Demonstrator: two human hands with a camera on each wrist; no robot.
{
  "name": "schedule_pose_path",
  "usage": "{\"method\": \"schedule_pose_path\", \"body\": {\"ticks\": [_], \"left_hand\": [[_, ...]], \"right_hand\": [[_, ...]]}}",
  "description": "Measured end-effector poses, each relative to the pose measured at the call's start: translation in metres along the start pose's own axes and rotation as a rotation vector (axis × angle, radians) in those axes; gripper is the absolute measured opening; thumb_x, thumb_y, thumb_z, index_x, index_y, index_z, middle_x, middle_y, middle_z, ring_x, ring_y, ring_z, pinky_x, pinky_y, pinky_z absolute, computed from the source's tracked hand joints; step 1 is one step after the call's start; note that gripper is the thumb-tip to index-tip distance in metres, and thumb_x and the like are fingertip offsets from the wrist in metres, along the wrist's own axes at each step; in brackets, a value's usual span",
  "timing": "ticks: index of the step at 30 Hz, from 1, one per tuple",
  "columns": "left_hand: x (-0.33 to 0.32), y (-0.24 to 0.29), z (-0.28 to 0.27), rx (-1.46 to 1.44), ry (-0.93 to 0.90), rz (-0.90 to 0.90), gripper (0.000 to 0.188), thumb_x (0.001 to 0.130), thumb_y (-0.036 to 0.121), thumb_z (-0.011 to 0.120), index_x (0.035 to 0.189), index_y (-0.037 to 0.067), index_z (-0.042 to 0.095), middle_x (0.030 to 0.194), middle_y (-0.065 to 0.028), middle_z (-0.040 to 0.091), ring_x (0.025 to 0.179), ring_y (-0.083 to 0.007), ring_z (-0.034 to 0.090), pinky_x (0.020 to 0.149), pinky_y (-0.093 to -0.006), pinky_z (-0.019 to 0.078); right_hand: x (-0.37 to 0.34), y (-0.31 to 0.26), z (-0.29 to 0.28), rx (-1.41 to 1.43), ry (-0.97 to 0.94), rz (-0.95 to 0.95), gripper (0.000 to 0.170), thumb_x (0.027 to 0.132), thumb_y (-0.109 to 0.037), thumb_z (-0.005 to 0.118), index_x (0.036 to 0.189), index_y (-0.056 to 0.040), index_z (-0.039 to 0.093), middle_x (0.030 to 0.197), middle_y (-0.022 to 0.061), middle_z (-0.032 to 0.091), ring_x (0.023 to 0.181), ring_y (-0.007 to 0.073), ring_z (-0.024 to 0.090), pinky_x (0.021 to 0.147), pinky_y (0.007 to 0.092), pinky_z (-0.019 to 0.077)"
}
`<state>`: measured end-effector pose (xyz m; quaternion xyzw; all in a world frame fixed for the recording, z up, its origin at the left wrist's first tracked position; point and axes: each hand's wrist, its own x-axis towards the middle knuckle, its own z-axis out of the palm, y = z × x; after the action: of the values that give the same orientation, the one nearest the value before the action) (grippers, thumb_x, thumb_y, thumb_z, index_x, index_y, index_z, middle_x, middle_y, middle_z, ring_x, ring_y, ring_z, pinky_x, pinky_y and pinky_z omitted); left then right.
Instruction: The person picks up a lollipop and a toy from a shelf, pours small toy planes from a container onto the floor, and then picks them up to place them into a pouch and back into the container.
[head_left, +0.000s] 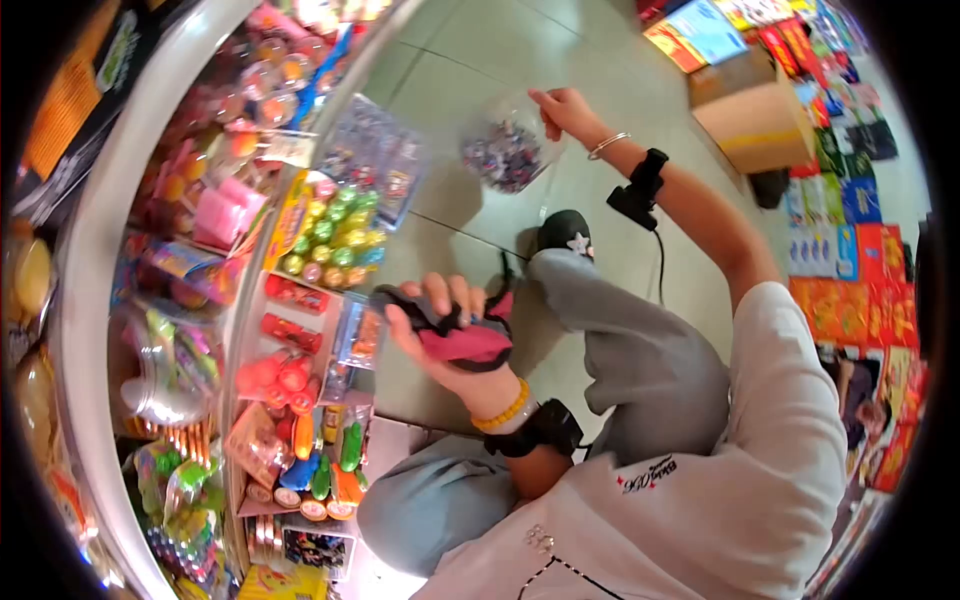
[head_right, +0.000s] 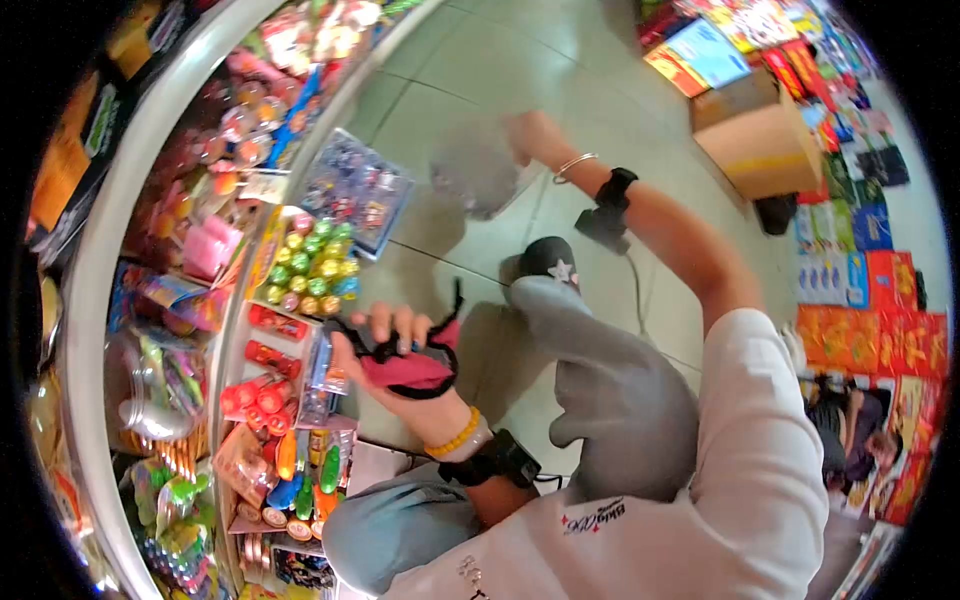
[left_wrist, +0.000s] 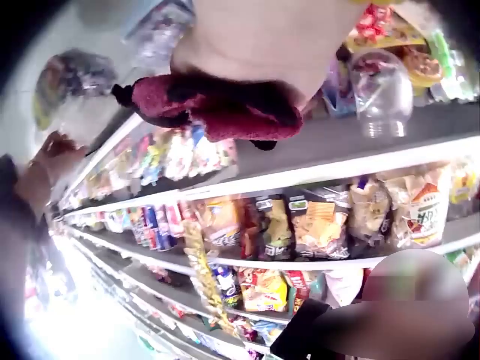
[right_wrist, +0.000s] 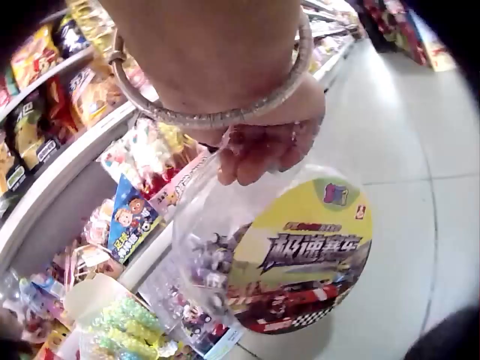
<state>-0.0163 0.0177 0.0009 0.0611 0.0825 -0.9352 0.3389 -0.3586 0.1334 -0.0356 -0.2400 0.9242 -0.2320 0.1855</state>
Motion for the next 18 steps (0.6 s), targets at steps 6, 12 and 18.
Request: {"method": "schedule_pose_path", "body": {"ticks": [6, 12, 18], "left_hand": [[-0.045, -0.019, -0.017, -0.024, 0.165, -0.131, 0.029, 0.092, 0.039, 0.046, 0.090, 0.011, 0.055, 0.073, -0.0013, 0.048, 0.058, -0.0134, 0.041, 0.053, -0.0274, 0.0340], [-0.074, -0.029, -0.049, 0.334, 0.265, 0.051, 0.032, 0.089, 0.038, 0.052, 0.080, 0.008, 0.048, 0.079, -0.0007, 0.052, 0.060, -0.0130, 0.043, 0.054, -0.0257, 0.0360], [-0.098, -0.042, -0.077, 0.704, 0.429, -0.091, 0.049, 0.087, 0.045, 0.052, 0.112, 0.003, 0.053, 0.089, -0.0004, 0.058, 0.058, -0.0114, 0.044, 0.052, -0.0240, 0.0377]], "right_hand": [[-0.096, 0.034, 0.034, 0.385, -0.121, 0.294, 0.052, 0.089, -0.049, 0.049, 0.059, -0.0061, 0.048, 0.050, 0.0062, 0.050, 0.042, 0.0144, 0.050, 0.044, 0.0278, 0.0415], [-0.161, 0.087, 0.099, 1.142, -0.402, 0.359, 0.052, 0.094, -0.046, 0.043, 0.055, -0.0110, 0.043, 0.045, 0.0015, 0.041, 0.038, 0.0139, 0.038, 0.046, 0.0275, 0.0388], [-0.208, 0.150, 0.149, 1.808, -0.409, 0.575, 0.050, 0.096, -0.044, 0.037, 0.058, -0.0125, 0.046, 0.046, 0.0010, 0.040, 0.043, 0.0131, 0.039, 0.047, 0.0261, 0.0402]]}}
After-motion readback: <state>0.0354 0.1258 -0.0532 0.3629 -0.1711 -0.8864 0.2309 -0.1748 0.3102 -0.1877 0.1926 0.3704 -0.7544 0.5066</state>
